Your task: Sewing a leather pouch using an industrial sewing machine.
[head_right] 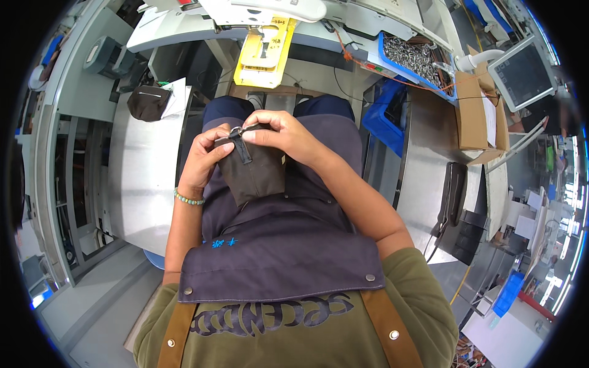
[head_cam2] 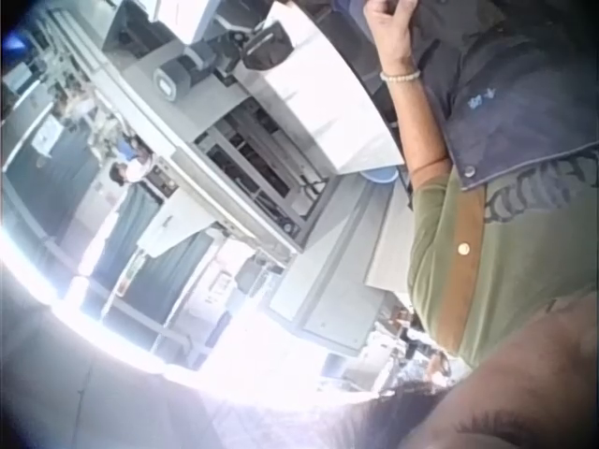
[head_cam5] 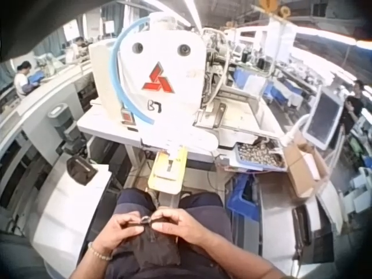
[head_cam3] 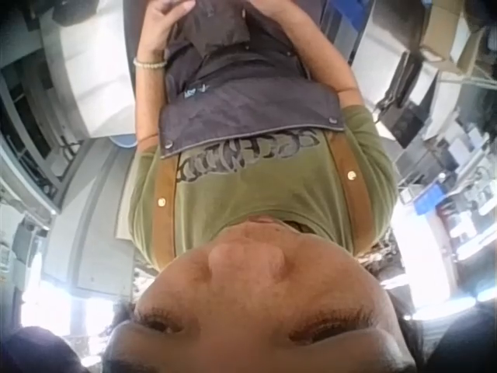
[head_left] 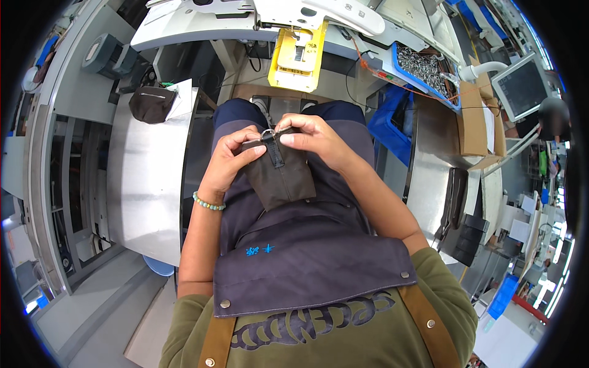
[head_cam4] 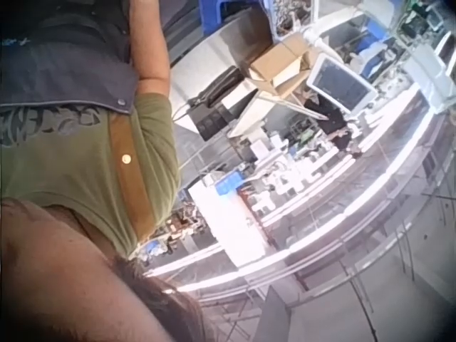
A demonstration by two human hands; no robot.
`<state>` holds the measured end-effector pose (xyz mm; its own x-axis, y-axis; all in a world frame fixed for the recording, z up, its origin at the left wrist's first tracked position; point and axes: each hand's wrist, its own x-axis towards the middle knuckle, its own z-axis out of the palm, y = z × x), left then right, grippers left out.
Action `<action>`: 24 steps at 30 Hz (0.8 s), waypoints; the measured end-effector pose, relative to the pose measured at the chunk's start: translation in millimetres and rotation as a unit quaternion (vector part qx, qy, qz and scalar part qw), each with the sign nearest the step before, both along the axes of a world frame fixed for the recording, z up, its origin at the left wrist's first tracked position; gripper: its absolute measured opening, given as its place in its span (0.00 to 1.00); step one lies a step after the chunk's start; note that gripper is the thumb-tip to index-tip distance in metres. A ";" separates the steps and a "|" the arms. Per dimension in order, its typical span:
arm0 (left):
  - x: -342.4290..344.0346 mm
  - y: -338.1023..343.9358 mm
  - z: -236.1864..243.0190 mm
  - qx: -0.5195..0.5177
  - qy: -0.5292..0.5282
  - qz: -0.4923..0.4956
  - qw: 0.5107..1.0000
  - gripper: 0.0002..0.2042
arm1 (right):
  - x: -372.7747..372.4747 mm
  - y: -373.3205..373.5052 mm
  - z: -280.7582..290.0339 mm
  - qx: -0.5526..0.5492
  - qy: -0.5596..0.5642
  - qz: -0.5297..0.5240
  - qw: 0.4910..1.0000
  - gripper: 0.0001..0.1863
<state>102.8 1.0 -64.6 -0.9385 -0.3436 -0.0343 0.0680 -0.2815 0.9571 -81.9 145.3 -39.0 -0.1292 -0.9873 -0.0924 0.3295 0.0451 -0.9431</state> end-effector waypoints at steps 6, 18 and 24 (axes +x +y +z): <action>2.8 3.5 4.5 -0.143 -0.012 0.089 0.986 0.26 | -2.8 12.0 37.6 -0.033 0.240 -0.113 0.964 0.13; 50.7 75.4 -5.4 -0.050 -0.036 0.379 0.923 0.28 | 73.6 -35.4 83.0 -0.170 0.119 0.007 0.978 0.19; 138.2 22.4 21.3 0.210 0.163 0.471 0.841 0.19 | 48.0 -39.5 11.8 -0.037 0.334 0.172 0.926 0.39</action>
